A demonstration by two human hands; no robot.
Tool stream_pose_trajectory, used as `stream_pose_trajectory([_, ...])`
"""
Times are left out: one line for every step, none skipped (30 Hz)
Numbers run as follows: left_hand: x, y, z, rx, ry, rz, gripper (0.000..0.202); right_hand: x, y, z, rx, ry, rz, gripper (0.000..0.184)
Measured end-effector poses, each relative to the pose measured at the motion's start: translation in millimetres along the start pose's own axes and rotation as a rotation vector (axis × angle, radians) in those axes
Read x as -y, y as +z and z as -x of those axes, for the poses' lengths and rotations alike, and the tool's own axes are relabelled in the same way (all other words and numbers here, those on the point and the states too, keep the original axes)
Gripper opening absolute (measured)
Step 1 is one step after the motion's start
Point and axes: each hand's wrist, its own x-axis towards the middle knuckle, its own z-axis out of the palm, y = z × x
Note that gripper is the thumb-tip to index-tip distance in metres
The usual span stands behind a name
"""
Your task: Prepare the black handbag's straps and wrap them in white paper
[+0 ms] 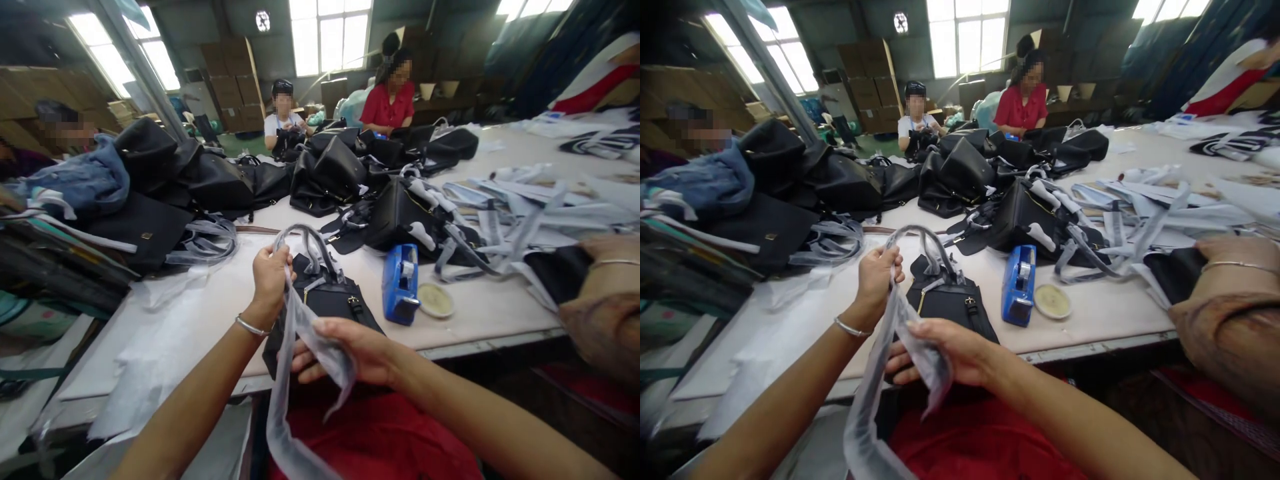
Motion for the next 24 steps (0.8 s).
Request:
stream_pose_trajectory([8,-1.7,-2,-0.022,0.008,0.0,0.02,3,-4,2,-0.039,-0.014,-0.064,0.055])
stream_pose_trajectory([14,-2.5,-5,-0.041,0.013,0.0,0.022,4,-5,2,-0.069,-0.022,-0.104,0.056])
stream_pose_trajectory([19,-1.8,-7,-0.056,0.017,0.0,0.024,3,-5,0,-0.08,-0.02,-0.115,0.055])
stream_pose_trajectory([24,0.4,-9,-0.067,0.021,0.002,0.025,0,-4,-5,-0.079,-0.009,-0.107,0.051])
stream_pose_trajectory([26,4.0,-12,-0.073,0.024,0.003,0.026,-4,-1,-11,-0.075,0.008,-0.095,0.046])
stream_pose_trajectory([28,8.3,-16,-0.075,0.026,0.004,0.026,-8,3,-18,-0.072,0.028,-0.095,0.04])
stream_pose_trajectory([29,12.5,-20,-0.073,0.026,0.004,0.026,-11,6,-24,-0.071,0.05,-0.114,0.034])
stream_pose_trajectory([28,15.8,-24,-0.068,0.024,0.0,0.025,-12,8,-30,-0.067,0.079,-0.145,0.03])
stream_pose_trajectory([28,17.1,-28,-0.058,0.018,-0.009,0.025,-9,8,-34,-0.057,0.12,-0.171,0.027])
stream_pose_trajectory([27,16.0,-31,-0.044,0.006,-0.024,0.026,-4,6,-37,-0.05,0.163,-0.169,0.024])
stream_pose_trajectory([26,11.9,-34,-0.027,-0.008,-0.046,0.027,6,1,-38,-0.046,0.199,-0.131,0.022])
stream_pose_trajectory([26,4.8,-36,-0.006,-0.025,-0.071,0.029,17,-6,-38,-0.05,0.22,-0.064,0.02])
stream_pose_trajectory([26,-5.2,-38,0.014,-0.041,-0.103,0.032,32,-16,-39,-0.066,0.216,0.026,0.019])
stream_pose_trajectory([28,-17.4,-38,0.027,-0.055,-0.15,0.035,47,-27,-40,-0.101,0.187,0.135,0.017])
stream_pose_trajectory([31,-31.4,-36,0.028,-0.066,-0.204,0.037,63,-39,-42,-0.16,0.14,0.271,0.016])
stream_pose_trajectory([35,-46.3,-33,0.013,-0.075,-0.28,0.04,78,-52,-47,-0.253,0.092,0.458,0.016])
stream_pose_trajectory([40,-61.3,-29,-0.024,-0.08,-0.37,0.042,92,-65,-53,-0.38,0.052,0.685,0.017])
stream_pose_trajectory([44,-75.7,-24,-0.06,-0.084,-0.437,0.045,104,-79,-60,-0.531,0.021,0.928,0.02])
stream_pose_trajectory([48,-88.8,-17,-0.083,-0.091,-0.493,0.047,114,-91,-68,-0.684,-0.004,1.142,0.023])
stream_pose_trajectory([52,-100.1,-8,-0.098,-0.1,-0.535,0.049,121,-103,-75,-0.822,-0.024,1.306,0.025])
stream_pose_trajectory([55,-109.1,1,-0.096,-0.119,-0.566,0.052,126,-115,-81,-0.933,-0.04,1.415,0.027])
stream_pose_trajectory([58,-115.6,11,-0.084,-0.159,-0.586,0.055,129,-125,-85,-1.016,-0.052,1.477,0.029])
stream_pose_trajectory([59,-119.7,20,-0.066,-0.214,-0.597,0.059,129,-134,-86,-1.075,-0.06,1.517,0.032])
stream_pose_trajectory([60,-121.5,30,-0.049,-0.287,-0.599,0.062,128,-142,-86,-1.124,-0.057,1.57,0.035])
